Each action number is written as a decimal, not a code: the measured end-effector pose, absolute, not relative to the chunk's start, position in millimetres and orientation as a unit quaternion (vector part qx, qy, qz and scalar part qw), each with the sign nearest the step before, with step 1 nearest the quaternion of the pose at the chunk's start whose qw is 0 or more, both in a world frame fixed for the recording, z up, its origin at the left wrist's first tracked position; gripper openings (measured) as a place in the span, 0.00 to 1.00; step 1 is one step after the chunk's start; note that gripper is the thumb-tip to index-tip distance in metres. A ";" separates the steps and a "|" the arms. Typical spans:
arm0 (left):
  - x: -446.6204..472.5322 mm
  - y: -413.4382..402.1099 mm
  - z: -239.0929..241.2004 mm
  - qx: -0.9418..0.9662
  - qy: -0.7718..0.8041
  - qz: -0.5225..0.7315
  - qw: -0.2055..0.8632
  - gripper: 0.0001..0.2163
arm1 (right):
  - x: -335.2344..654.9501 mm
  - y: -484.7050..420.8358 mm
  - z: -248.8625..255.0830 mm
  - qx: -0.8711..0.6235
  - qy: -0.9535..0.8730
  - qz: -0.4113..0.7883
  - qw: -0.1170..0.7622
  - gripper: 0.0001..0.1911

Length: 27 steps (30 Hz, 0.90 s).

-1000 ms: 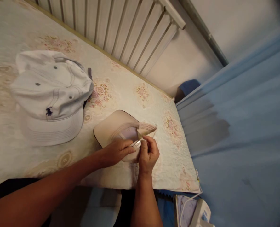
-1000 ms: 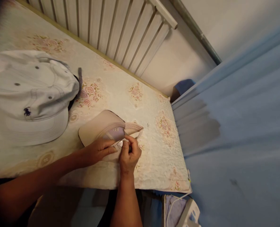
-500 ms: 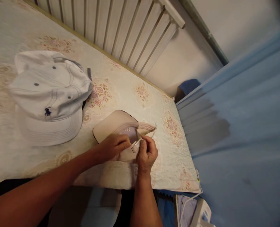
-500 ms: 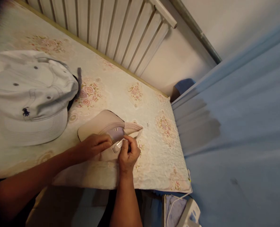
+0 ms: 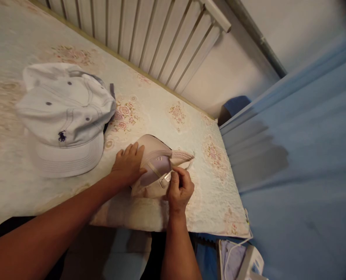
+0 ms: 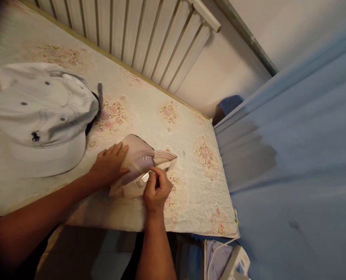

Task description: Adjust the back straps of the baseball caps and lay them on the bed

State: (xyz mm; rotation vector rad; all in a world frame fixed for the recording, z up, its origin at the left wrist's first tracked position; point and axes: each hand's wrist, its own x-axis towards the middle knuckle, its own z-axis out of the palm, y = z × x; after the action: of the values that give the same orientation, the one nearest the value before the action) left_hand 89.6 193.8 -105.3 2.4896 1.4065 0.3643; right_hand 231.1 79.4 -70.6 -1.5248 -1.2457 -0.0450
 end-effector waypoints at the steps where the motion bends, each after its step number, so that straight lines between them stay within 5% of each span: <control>1: 89.8 194.0 -105.4 0.856 0.486 0.125 0.125 0.35 | 231.0 79.2 -70.8 -0.645 -0.528 -0.020 0.552 0.09; 27: 81.3 205.6 -97.7 0.849 0.488 0.116 0.166 0.24 | 237.6 77.7 -76.4 -0.646 -0.499 -0.026 0.577 0.09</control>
State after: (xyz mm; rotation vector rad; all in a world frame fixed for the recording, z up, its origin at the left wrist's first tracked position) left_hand 81.3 205.6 -97.7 2.4171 1.3888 0.3314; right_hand 237.6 77.7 -76.4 -1.5125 -1.1678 -0.0615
